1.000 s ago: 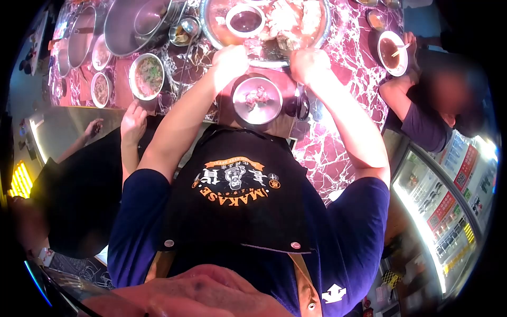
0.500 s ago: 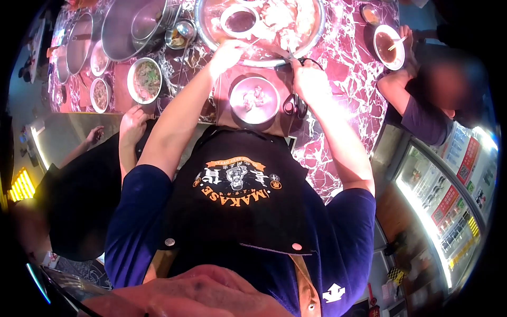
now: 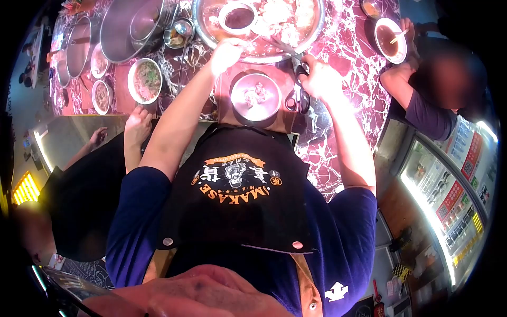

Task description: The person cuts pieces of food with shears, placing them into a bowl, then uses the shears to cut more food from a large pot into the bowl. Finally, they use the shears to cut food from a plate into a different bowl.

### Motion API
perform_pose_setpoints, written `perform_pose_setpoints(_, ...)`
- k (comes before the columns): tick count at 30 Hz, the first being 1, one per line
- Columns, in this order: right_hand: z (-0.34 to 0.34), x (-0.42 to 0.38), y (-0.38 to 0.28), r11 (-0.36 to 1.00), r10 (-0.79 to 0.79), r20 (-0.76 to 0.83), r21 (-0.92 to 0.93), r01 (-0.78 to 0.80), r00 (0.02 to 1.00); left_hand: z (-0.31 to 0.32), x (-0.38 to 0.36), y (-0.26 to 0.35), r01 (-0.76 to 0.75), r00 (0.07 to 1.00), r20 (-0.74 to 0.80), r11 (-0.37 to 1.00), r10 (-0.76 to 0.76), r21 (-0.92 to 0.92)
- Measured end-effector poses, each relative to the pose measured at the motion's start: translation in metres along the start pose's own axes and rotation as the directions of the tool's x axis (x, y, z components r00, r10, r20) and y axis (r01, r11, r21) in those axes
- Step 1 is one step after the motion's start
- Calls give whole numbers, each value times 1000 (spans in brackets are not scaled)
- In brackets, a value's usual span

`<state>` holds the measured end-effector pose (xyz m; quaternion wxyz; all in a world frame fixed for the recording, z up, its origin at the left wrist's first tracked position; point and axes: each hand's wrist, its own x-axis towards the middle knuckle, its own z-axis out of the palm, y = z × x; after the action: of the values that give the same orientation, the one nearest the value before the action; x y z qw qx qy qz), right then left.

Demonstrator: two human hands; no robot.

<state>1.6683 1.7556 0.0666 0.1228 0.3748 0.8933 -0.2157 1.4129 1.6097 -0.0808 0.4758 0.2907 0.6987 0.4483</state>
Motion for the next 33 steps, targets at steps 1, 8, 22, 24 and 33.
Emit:
perform_pose_setpoints(1,-1,2,0,992,37,45,118,-42,998,3,2,-5,-98,995,-20,995,99,28)
perform_pose_setpoints(8,25,21,19,833,153,63,529,-163,986,16,-25,14,73,988,-149,949,-28,306)
perform_pose_setpoints(22,22,-14,46,884,162,4,445,-147,987,22,-36,-7,97,988,-91,957,-126,-273)
perform_pose_setpoints(24,17,-17,38,916,143,-14,381,-127,990,23,-28,-7,90,988,-102,973,-114,-211)
perform_pose_setpoints(33,0,-35,22,953,86,-49,295,-68,995,9,-60,-14,-72,992,-114,988,57,-133)
